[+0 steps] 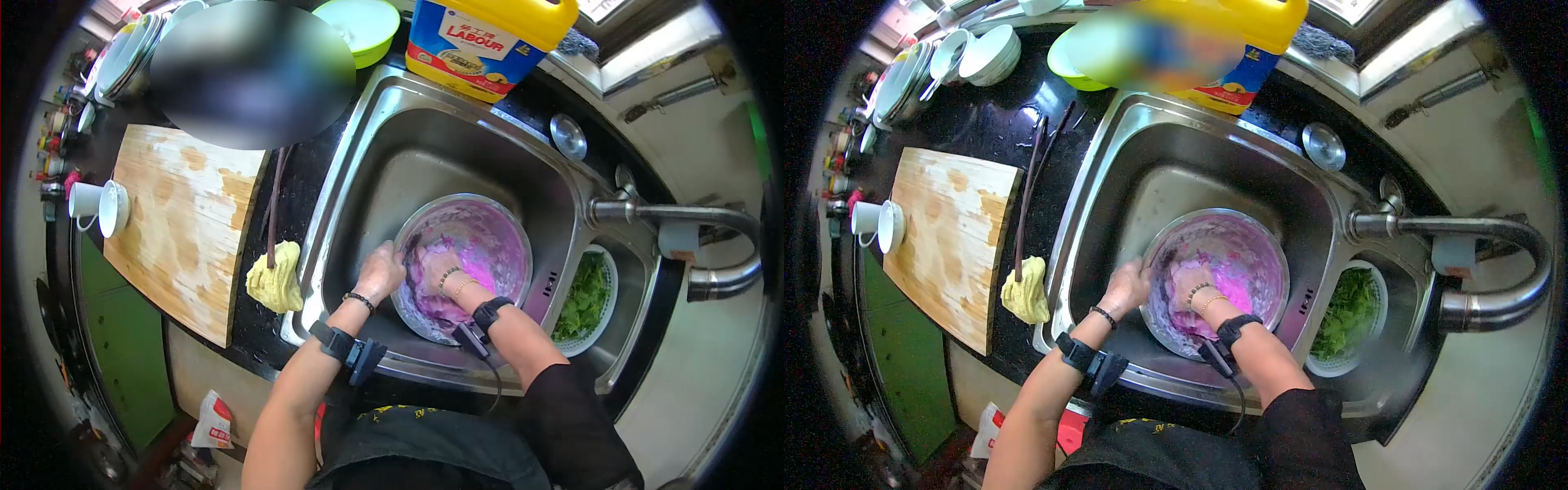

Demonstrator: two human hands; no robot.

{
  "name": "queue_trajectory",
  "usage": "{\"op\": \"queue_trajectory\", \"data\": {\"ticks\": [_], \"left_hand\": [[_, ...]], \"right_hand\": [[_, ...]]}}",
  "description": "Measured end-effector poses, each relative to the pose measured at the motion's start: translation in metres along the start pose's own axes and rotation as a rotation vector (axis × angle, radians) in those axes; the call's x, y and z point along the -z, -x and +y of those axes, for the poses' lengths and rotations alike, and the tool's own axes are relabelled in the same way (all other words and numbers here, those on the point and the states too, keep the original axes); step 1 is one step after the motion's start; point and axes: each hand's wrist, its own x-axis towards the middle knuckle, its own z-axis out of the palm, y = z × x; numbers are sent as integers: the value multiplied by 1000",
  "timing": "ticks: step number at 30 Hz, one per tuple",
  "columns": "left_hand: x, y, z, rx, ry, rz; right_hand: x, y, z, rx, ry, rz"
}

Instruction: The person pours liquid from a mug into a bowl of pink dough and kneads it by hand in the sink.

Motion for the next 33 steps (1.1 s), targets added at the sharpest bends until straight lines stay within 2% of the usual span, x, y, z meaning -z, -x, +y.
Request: {"op": "queue_trajectory", "data": {"ticks": [1,3,4,6,7,9,15,17,19,21,22,23,25,26,29,30,31,33], "left_hand": [[0,1,1,9,8,3],[0,3,2,-37,-10,76],[-1,3,-1,-29,-2,74],[-3,1,-3,-77,-4,66],[-3,1,-2,-77,6,60],[0,1,1,-13,-30,19],[-4,2,-5,-53,37,51],[-4,1,-6,-73,56,61],[-4,0,-5,-31,41,36],[-4,1,-4,-18,44,25],[-4,0,-3,-3,39,16],[-3,0,-2,6,42,13],[-1,0,-1,4,39,5],[0,1,1,19,44,1],[6,0,5,53,27,-77],[7,1,7,62,22,-85],[8,2,9,67,18,-77],[7,2,8,79,12,-78]], "right_hand": [[-1,5,1,7,8,-6],[-2,17,9,126,-210,187],[1,25,16,130,-206,177],[15,51,30,115,-422,494],[21,63,33,108,-415,487],[33,85,35,47,-444,731],[3,117,24,18,-329,651],[-4,123,21,76,-217,611],[-8,128,22,50,-185,526],[-17,129,31,133,-47,300],[-41,125,43,166,128,275],[-42,119,50,171,128,266],[-47,108,58,323,259,66],[-47,103,56,327,251,57],[-42,84,48,206,296,-193],[-42,75,47,209,191,-132],[-40,69,44,214,180,-137],[-33,59,34,175,172,1]]}}
